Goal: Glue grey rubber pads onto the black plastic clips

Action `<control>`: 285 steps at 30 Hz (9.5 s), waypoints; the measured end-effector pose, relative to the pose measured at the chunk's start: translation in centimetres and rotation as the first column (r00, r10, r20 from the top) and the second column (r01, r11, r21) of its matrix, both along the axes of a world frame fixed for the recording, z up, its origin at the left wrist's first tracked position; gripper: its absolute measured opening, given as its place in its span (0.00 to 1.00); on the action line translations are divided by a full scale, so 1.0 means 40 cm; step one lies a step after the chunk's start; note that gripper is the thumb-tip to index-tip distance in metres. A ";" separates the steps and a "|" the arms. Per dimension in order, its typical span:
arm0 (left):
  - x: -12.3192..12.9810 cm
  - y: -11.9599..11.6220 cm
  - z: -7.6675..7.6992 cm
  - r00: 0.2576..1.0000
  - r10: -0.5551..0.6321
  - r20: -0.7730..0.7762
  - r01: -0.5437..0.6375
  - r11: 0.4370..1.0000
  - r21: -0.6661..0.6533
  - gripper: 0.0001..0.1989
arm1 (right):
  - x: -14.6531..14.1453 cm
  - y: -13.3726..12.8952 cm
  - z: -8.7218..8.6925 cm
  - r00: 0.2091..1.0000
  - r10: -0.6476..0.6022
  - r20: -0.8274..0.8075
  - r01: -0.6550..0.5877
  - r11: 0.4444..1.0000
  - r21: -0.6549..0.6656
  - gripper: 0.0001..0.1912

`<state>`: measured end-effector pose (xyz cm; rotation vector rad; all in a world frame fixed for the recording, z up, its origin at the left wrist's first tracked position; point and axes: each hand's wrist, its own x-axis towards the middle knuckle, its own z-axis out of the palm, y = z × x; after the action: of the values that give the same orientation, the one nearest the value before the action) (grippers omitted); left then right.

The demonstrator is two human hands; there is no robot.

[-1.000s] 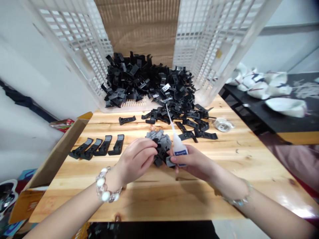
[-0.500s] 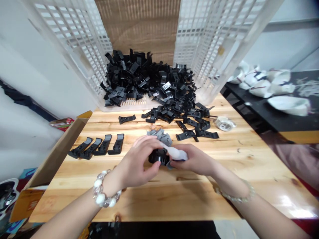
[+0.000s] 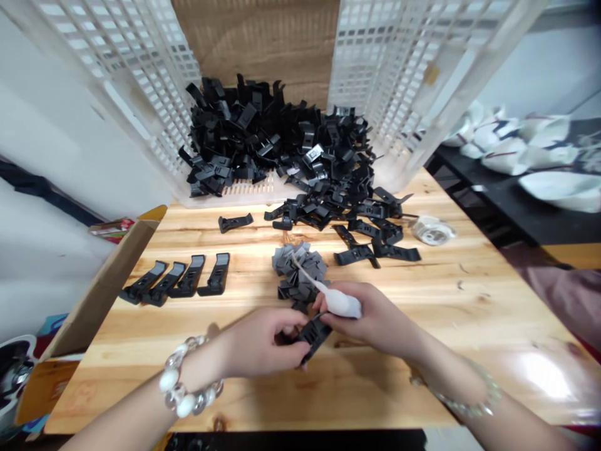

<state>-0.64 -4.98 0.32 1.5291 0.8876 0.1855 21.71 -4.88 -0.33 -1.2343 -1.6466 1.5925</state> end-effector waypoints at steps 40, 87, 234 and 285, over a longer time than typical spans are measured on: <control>0.026 -0.032 -0.049 0.909 0.204 0.362 -0.079 0.941 -0.330 0.25 | -0.030 -0.017 -0.004 0.980 -0.162 -0.113 0.123 0.948 -0.293 0.13; 0.025 -0.007 -0.039 0.863 0.417 0.284 -0.262 0.852 -0.453 0.14 | 0.083 0.073 0.040 0.678 -0.585 -0.446 0.645 0.764 -0.022 0.15; 0.044 -0.024 -0.048 0.898 0.376 0.227 -0.212 0.823 -0.527 0.15 | -0.008 0.002 -0.006 0.987 -0.156 0.035 0.154 0.986 0.068 0.09; 0.033 -0.043 -0.061 0.971 0.167 0.172 -0.109 0.946 -0.304 0.11 | 0.004 -0.002 -0.035 0.990 -0.114 0.086 0.104 0.988 0.111 0.06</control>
<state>0.67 -6.71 -2.12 1.1519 0.8251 0.2884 21.86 -4.97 -1.72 -1.3360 -1.6678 1.3827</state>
